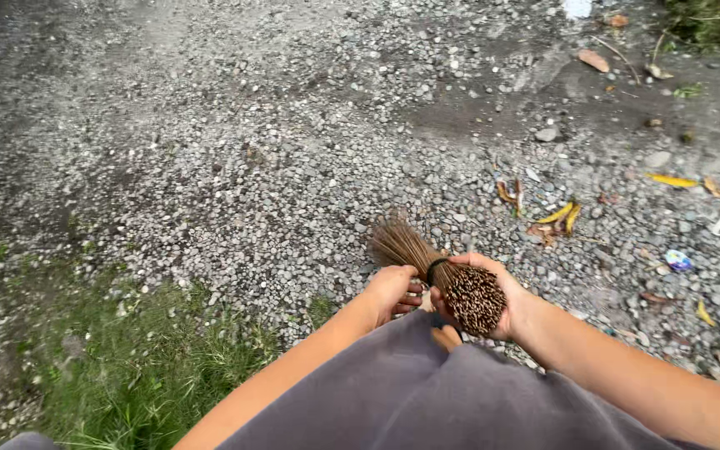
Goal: The person sweeps the ground outdoors by hand using a small bundle of sticks, clearing leaves and debris from both a grassy area and a gravel path.
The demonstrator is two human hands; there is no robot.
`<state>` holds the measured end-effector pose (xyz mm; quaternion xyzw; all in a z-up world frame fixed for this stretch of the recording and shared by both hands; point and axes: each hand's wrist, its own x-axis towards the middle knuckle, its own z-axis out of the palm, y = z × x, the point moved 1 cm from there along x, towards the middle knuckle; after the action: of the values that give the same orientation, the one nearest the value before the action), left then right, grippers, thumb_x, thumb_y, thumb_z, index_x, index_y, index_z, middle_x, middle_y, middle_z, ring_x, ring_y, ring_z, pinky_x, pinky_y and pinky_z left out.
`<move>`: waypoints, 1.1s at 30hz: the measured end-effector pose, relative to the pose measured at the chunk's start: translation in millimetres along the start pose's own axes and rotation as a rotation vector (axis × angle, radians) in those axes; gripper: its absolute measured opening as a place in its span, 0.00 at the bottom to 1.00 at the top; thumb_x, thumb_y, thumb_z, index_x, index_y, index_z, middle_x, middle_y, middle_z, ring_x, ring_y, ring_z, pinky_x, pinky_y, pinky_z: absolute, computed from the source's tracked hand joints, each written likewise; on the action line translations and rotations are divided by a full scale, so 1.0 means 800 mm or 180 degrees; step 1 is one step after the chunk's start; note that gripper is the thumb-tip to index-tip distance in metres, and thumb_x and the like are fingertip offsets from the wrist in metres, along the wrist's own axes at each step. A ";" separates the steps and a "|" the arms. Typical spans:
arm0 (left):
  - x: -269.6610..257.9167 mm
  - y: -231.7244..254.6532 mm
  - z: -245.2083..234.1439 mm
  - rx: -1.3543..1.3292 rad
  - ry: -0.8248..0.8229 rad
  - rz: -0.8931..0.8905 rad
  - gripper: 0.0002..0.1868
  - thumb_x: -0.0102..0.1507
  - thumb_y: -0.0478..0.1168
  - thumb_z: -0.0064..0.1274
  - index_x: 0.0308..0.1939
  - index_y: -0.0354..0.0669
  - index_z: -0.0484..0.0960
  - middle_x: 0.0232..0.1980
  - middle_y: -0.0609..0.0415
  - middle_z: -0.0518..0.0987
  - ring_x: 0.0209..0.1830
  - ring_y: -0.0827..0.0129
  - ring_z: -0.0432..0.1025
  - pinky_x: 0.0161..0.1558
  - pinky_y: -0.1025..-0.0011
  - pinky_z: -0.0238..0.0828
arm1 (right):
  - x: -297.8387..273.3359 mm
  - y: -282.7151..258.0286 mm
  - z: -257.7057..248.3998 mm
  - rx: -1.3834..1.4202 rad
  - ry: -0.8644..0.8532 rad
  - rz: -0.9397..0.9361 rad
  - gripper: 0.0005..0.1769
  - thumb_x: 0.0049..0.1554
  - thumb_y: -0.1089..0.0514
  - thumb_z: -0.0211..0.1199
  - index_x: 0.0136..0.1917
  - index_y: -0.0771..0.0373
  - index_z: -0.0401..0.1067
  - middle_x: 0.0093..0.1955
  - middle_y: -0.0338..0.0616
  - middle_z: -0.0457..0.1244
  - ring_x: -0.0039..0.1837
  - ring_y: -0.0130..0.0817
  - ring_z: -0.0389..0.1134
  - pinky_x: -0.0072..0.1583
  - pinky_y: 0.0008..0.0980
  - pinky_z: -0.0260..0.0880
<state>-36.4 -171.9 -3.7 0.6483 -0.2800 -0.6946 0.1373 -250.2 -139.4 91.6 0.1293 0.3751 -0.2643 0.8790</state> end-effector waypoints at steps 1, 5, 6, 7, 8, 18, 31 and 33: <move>0.004 0.007 -0.011 0.0010 0.0015 -0.0006 0.23 0.68 0.50 0.43 0.61 0.42 0.78 0.48 0.52 0.80 0.34 0.68 0.74 0.31 0.70 0.70 | 0.014 -0.009 -0.005 0.0209 -0.0052 0.0160 0.21 0.49 0.46 0.66 0.47 0.64 0.71 0.41 0.53 0.68 0.41 0.47 0.72 0.45 0.40 0.78; 0.016 0.018 -0.049 -0.0124 0.0108 -0.0205 0.21 0.68 0.48 0.44 0.62 0.45 0.73 0.50 0.53 0.81 0.35 0.66 0.76 0.32 0.66 0.72 | 0.016 -0.062 -0.063 0.0395 0.0855 -0.0493 0.20 0.56 0.45 0.63 0.53 0.62 0.72 0.46 0.53 0.69 0.42 0.43 0.72 0.46 0.39 0.79; 0.019 0.017 -0.058 -0.0240 0.0188 -0.0229 0.20 0.69 0.47 0.45 0.62 0.43 0.72 0.50 0.51 0.81 0.35 0.65 0.76 0.34 0.63 0.74 | 0.003 -0.075 -0.080 0.0688 0.1219 -0.0764 0.20 0.58 0.45 0.62 0.56 0.61 0.73 0.49 0.50 0.69 0.44 0.40 0.72 0.47 0.36 0.79; 0.023 0.018 -0.065 -0.0260 0.0167 -0.0225 0.20 0.69 0.47 0.45 0.62 0.43 0.72 0.50 0.51 0.81 0.35 0.65 0.76 0.34 0.63 0.74 | -0.012 -0.088 -0.094 0.0717 0.1555 -0.1218 0.20 0.59 0.44 0.58 0.57 0.57 0.73 0.51 0.46 0.70 0.48 0.39 0.72 0.51 0.39 0.78; 0.027 0.018 -0.071 -0.0278 0.0108 -0.0227 0.21 0.68 0.47 0.45 0.63 0.45 0.73 0.50 0.50 0.81 0.34 0.65 0.77 0.34 0.63 0.74 | -0.023 -0.099 -0.102 0.0741 0.1883 -0.1679 0.20 0.60 0.42 0.54 0.58 0.53 0.73 0.53 0.43 0.70 0.52 0.38 0.73 0.55 0.42 0.78; 0.104 0.008 -0.064 -0.0311 -0.0276 -0.0037 0.23 0.70 0.45 0.45 0.66 0.37 0.73 0.54 0.38 0.82 0.36 0.56 0.82 0.40 0.65 0.81 | -0.044 -0.127 0.012 0.0550 0.1152 -0.1592 0.20 0.54 0.43 0.56 0.55 0.54 0.72 0.51 0.43 0.69 0.49 0.41 0.70 0.54 0.44 0.72; 0.080 0.062 -0.051 -0.0127 0.0062 -0.0222 0.24 0.68 0.47 0.45 0.66 0.45 0.69 0.55 0.48 0.80 0.36 0.62 0.77 0.40 0.60 0.74 | 0.039 -0.149 -0.012 0.1265 0.0276 -0.0286 0.17 0.54 0.46 0.57 0.45 0.62 0.72 0.40 0.47 0.67 0.42 0.40 0.70 0.47 0.36 0.77; 0.089 0.060 -0.039 -0.0291 0.0225 -0.0235 0.24 0.67 0.47 0.45 0.65 0.44 0.73 0.54 0.46 0.81 0.34 0.62 0.77 0.38 0.61 0.75 | 0.008 -0.177 -0.068 0.1262 0.0648 -0.0618 0.19 0.55 0.44 0.56 0.47 0.61 0.73 0.42 0.47 0.67 0.43 0.39 0.70 0.48 0.36 0.77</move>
<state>-22.8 -256.1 -35.1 0.6754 -0.2188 -0.6879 0.1508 -358.5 -235.7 45.8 0.2886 0.4133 -0.4016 0.7646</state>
